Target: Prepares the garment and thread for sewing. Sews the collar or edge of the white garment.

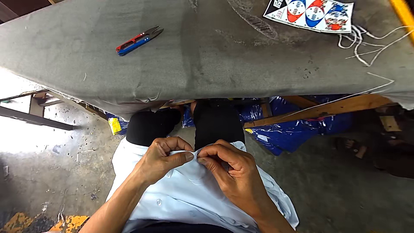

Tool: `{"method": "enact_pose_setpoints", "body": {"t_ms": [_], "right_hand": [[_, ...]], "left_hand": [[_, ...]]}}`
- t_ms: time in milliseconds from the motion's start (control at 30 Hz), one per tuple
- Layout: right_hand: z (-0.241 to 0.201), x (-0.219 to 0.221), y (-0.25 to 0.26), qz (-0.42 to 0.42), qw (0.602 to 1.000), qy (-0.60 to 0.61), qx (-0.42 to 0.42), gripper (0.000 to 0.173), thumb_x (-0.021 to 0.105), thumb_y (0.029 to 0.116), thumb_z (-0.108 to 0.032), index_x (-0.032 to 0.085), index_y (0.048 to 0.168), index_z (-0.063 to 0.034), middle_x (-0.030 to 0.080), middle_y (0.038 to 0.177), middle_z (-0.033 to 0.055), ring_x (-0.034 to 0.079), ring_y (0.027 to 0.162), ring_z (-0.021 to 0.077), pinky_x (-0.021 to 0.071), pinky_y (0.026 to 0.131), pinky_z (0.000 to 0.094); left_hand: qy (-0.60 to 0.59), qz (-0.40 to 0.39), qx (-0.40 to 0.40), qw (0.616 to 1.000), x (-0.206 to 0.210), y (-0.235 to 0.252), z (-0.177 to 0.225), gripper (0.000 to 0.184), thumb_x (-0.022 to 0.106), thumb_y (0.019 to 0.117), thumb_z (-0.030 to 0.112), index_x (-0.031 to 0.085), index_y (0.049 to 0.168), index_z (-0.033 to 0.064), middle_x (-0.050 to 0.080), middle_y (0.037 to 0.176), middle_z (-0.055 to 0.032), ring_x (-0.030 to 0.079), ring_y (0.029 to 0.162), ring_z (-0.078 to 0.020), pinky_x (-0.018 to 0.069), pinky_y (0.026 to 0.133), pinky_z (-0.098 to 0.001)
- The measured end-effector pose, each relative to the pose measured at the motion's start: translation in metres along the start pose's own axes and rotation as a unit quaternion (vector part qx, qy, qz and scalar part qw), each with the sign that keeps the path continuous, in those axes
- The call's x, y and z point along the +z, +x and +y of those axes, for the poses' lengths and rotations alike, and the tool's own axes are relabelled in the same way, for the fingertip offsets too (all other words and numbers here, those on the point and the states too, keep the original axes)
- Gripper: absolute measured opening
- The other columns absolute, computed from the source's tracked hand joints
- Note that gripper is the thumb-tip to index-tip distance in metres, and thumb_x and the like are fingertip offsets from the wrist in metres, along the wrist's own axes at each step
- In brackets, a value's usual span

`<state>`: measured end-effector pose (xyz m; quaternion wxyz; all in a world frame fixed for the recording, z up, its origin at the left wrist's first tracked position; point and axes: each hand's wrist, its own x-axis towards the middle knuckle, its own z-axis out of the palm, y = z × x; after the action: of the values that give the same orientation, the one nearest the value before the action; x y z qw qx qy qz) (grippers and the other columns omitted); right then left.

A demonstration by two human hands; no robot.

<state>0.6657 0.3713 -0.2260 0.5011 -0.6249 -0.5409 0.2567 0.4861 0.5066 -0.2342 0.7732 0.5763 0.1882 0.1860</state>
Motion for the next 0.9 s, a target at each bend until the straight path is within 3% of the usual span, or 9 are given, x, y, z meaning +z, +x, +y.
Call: {"method": "enact_pose_setpoints", "body": {"t_ms": [233,500,633,800,900], "right_hand": [[-0.002,-0.001,0.003,-0.008,1.000,0.030,-0.001,0.013,0.069,0.0976,-0.016,0.074,0.095,-0.0048,0.067,0.087,-0.0003,0.062,0.077,0.0001,0.0523,0.067,0.0124],[-0.002,-0.003,0.009,-0.016,0.998,0.063,0.013,0.013,0.071,0.0959,-0.018,0.073,0.093,-0.0049,0.066,0.084,-0.0009,0.062,0.070,0.0000,0.0521,0.060,0.0130],[-0.005,-0.016,0.007,-0.031,0.999,0.037,0.009,0.016,0.072,0.0967,-0.022,0.075,0.098,-0.0066,0.070,0.091,0.0001,0.067,0.078,0.0035,0.0580,0.067,0.0172],[-0.007,-0.014,0.002,-0.014,1.000,-0.005,-0.017,0.015,0.065,0.0981,-0.018,0.073,0.093,-0.0062,0.067,0.089,0.0002,0.064,0.078,0.0016,0.0543,0.066,0.0157],[-0.009,-0.007,0.004,-0.004,1.000,-0.022,-0.013,0.015,0.066,0.0987,-0.018,0.074,0.095,-0.0058,0.069,0.089,0.0007,0.064,0.079,0.0012,0.0546,0.068,0.0148]], "left_hand": [[-0.029,-0.007,0.000,1.000,0.002,-0.001,-0.001,0.009,0.065,0.0965,0.004,0.072,0.103,0.0005,0.071,0.087,-0.0003,0.066,0.079,-0.0048,0.0560,0.074,-0.0233],[-0.067,-0.002,0.012,0.998,0.006,0.000,-0.003,0.009,0.065,0.0962,0.001,0.071,0.102,-0.0005,0.072,0.090,-0.0022,0.067,0.082,-0.0061,0.0569,0.078,-0.0245],[-0.092,-0.001,0.007,0.996,0.006,0.001,-0.001,0.008,0.065,0.0971,0.002,0.072,0.102,0.0010,0.073,0.090,-0.0021,0.068,0.082,-0.0065,0.0580,0.078,-0.0257],[-0.164,-0.030,-0.005,0.986,0.009,0.002,-0.005,0.009,0.064,0.0975,0.002,0.072,0.103,0.0023,0.073,0.091,-0.0020,0.069,0.084,-0.0065,0.0580,0.080,-0.0264],[-0.155,0.001,0.004,0.988,0.014,0.002,-0.009,0.009,0.064,0.0964,0.000,0.071,0.102,0.0012,0.073,0.090,-0.0025,0.069,0.083,-0.0069,0.0580,0.079,-0.0267]]}}
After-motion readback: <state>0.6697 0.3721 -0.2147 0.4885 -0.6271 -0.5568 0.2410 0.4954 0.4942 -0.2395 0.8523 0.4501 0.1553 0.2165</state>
